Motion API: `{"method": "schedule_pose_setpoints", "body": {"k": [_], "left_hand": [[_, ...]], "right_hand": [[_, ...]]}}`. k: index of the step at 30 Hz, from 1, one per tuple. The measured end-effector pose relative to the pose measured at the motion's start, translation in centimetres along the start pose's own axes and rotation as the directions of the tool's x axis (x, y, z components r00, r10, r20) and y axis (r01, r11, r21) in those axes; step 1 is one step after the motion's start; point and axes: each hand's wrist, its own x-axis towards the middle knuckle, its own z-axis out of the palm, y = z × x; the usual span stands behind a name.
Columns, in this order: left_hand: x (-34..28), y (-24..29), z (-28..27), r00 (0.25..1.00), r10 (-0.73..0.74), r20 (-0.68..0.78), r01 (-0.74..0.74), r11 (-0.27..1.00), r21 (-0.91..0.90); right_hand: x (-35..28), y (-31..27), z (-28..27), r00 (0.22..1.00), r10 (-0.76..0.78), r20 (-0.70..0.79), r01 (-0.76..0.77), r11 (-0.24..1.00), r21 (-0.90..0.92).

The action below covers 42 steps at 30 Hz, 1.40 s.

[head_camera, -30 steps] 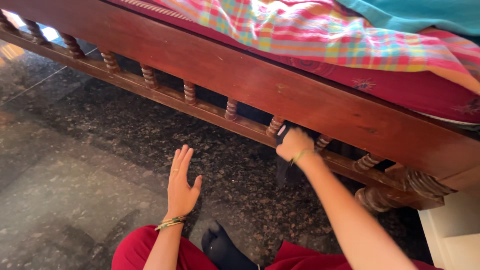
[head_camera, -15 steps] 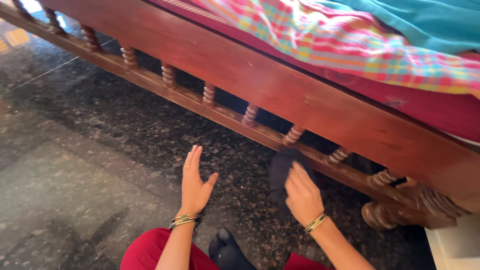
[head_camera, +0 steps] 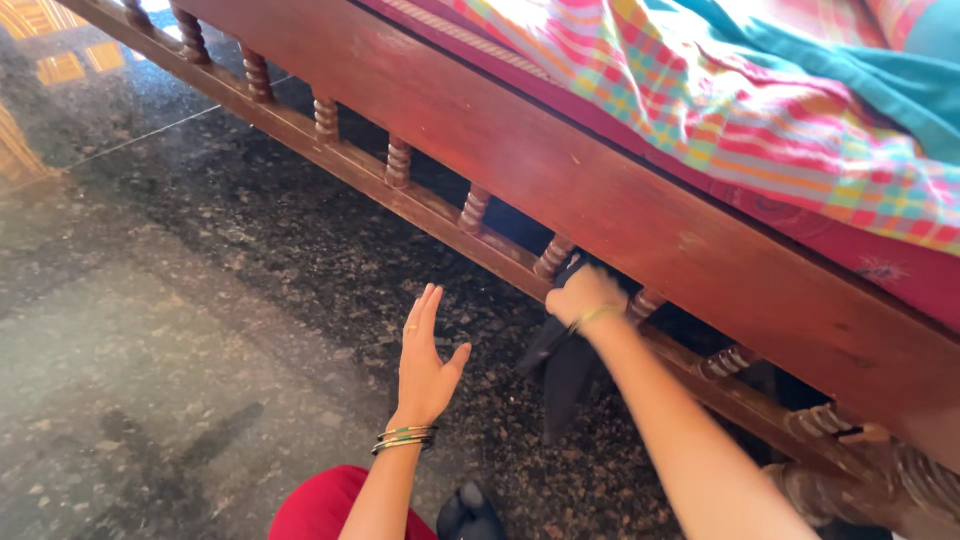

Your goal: The person wipes the wooden bed frame and a nearby side table with a dark cloth. They lift the bedsheet to reach the lower parts of the frame and continue cleaning the spindles and legs.

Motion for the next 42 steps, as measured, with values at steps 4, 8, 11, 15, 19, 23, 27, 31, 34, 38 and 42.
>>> {"method": "schedule_pose_setpoints", "body": {"k": [4, 8, 11, 15, 19, 23, 27, 31, 34, 38, 42], "left_hand": [[2.0, -0.8, -1.3, 0.998, 0.068, 0.004, -0.068, 0.998, -0.005], [3.1, -0.5, -1.6, 0.995, -0.034, -0.09, 0.009, 0.963, -0.269], [3.7, -0.1, -1.4, 0.996, -0.085, -0.028, 0.07, 0.938, -0.34], [4.1, -0.2, -1.7, 0.985, -0.17, 0.02, 0.167, 0.928, -0.333], [4.6, -0.9, -2.5, 0.966, -0.258, 0.006, 0.243, 0.903, -0.353], [5.3, -1.8, -2.2, 0.927, -0.375, -0.023, 0.315, 0.809, -0.497], [5.9, -2.5, -2.3, 0.898, -0.438, -0.047, 0.324, 0.729, -0.603], [6.2, -3.2, -2.6, 0.858, -0.508, -0.075, 0.282, 0.588, -0.758], [6.2, -3.5, -2.8, 0.868, -0.471, -0.157, 0.183, 0.597, -0.781], [6.7, -3.8, -3.0, 0.836, -0.536, -0.115, 0.24, 0.547, -0.802], [6.4, -3.8, -3.4, 0.817, -0.572, -0.076, 0.26, 0.484, -0.836]], "right_hand": [[-4.4, 1.5, 5.0, 0.739, -0.455, -0.497, 0.289, 0.88, -0.376], [-7.9, 3.6, 7.0, 0.603, -0.607, -0.517, 0.59, 0.776, -0.223], [-8.3, 1.0, 8.1, 0.626, -0.682, -0.378, 0.641, 0.726, -0.25], [-4.2, -5.5, 7.7, 0.623, -0.646, -0.44, 0.616, 0.753, -0.233], [1.9, -11.5, 4.6, 0.967, -0.224, -0.121, 0.201, 0.963, -0.181], [6.0, -12.5, 1.2, 0.986, -0.141, 0.087, 0.142, 0.99, -0.005], [3.0, -11.7, 5.0, 0.965, -0.19, -0.183, 0.146, 0.962, -0.233], [-0.9, -8.8, 7.5, 0.673, -0.617, -0.409, 0.428, 0.775, -0.465], [-3.6, -8.4, 7.6, 0.607, -0.745, -0.277, 0.649, 0.666, -0.368], [-3.2, -13.3, 6.5, 0.455, -0.809, -0.373, 0.686, 0.585, -0.432], [0.8, -20.2, 5.0, 0.751, -0.645, -0.144, 0.552, 0.731, -0.401]]}}
